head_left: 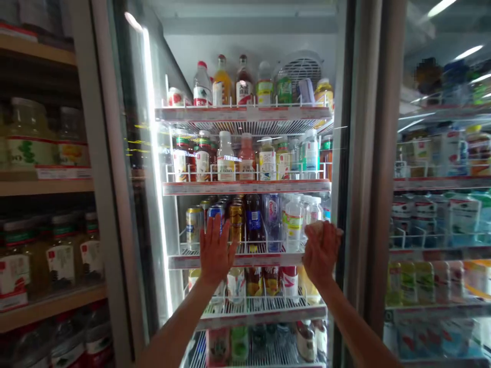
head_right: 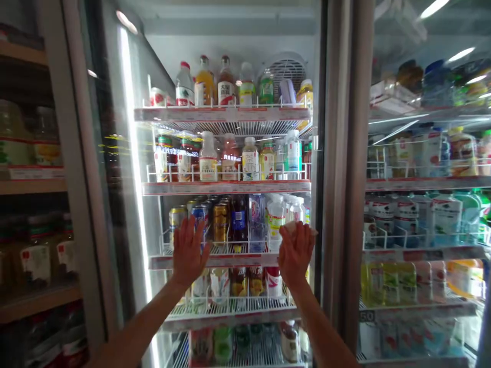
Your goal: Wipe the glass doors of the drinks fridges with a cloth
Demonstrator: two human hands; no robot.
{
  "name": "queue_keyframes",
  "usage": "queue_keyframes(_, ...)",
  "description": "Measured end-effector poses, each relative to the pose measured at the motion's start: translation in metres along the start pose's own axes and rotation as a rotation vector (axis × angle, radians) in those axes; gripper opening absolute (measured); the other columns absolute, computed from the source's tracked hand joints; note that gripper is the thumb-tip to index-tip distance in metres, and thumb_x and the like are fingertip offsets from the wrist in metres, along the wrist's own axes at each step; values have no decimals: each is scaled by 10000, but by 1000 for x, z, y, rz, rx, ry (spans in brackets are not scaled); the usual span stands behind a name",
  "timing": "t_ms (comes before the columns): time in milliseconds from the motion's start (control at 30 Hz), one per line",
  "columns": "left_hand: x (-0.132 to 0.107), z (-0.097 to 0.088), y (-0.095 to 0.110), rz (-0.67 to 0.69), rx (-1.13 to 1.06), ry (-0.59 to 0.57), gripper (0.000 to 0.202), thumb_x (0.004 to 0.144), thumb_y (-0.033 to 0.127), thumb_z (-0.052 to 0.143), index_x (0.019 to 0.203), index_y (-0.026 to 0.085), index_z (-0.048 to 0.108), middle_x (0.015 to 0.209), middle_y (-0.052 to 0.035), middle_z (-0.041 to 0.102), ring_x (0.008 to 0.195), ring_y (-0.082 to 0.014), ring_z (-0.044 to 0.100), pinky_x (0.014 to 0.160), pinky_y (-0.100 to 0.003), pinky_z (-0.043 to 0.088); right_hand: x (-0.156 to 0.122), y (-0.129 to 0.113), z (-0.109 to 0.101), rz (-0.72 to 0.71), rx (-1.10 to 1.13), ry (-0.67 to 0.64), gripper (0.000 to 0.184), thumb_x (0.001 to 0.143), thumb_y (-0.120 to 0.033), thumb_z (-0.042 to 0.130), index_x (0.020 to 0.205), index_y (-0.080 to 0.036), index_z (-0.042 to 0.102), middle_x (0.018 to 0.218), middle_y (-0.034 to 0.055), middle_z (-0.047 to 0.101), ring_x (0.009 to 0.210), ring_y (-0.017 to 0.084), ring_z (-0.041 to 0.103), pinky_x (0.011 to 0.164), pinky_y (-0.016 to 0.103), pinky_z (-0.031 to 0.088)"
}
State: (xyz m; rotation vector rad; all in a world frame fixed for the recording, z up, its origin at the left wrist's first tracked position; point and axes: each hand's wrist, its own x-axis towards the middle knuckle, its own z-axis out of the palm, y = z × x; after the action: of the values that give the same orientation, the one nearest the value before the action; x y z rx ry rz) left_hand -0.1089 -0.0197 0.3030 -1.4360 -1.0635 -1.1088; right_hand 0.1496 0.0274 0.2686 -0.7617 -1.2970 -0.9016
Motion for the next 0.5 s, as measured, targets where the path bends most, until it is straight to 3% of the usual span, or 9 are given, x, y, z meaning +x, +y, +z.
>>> queue_keyframes(67, -10, 1, 0, 23, 18, 1, 672, 890, 302, 456, 1470, 200, 133, 1533, -99, 151, 1418, -248, 104, 1155, -446, 104, -9, -14, 1, -8, 25, -19, 533, 832, -116, 459, 1344, -264, 448, 1537, 93, 170, 1386, 321, 222, 1051, 569, 292)
queue_keyframes(167, -15, 4, -1, 26, 37, 7, 680, 884, 309, 457, 1470, 188, 134, 1533, -104, 140, 1418, -256, 104, 1152, -455, 99, -20, -48, 6, -244, 141, -170, 464, 844, -164, 475, 1287, -298, 506, 1496, 47, 299, 1382, 261, 256, 1096, 504, 267)
queue_keyframes(233, -14, 4, -1, 22, 39, 4, 677, 886, 308, 453, 1470, 187, 132, 1536, -98, 128, 1419, -255, 100, 1153, -449, 98, -11, -55, 9, -363, 175, -234, 433, 847, -186, 489, 1256, -323, 530, 1459, 15, 372, 1379, 226, 271, 1118, 467, 248)
queue_keyframes(300, -13, 5, 0, 16, 39, 3, 675, 888, 312, 446, 1470, 190, 127, 1538, -91, 121, 1419, -252, 97, 1153, -445, 96, 13, -45, 13, -298, 141, -195, 465, 845, -173, 484, 1284, -324, 506, 1482, 20, 330, 1387, 240, 252, 1113, 486, 250)
queue_keyframes(400, -12, 4, 0, 20, 43, 7, 670, 889, 326, 439, 1470, 189, 132, 1537, -93, 133, 1419, -250, 100, 1153, -447, 96, 50, -27, 21, -66, 69, -50, 519, 843, -157, 466, 1339, -311, 451, 1535, 37, 190, 1391, 301, 225, 1088, 557, 253)
queue_keyframes(500, -13, 4, 1, 18, 50, 16, 665, 891, 325, 439, 1468, 176, 144, 1533, -107, 149, 1419, -255, 98, 1150, -452, 100, 50, -36, 24, -80, 95, -72, 507, 837, -156, 484, 1326, -290, 468, 1541, 39, 171, 1396, 310, 204, 1095, 553, 239)
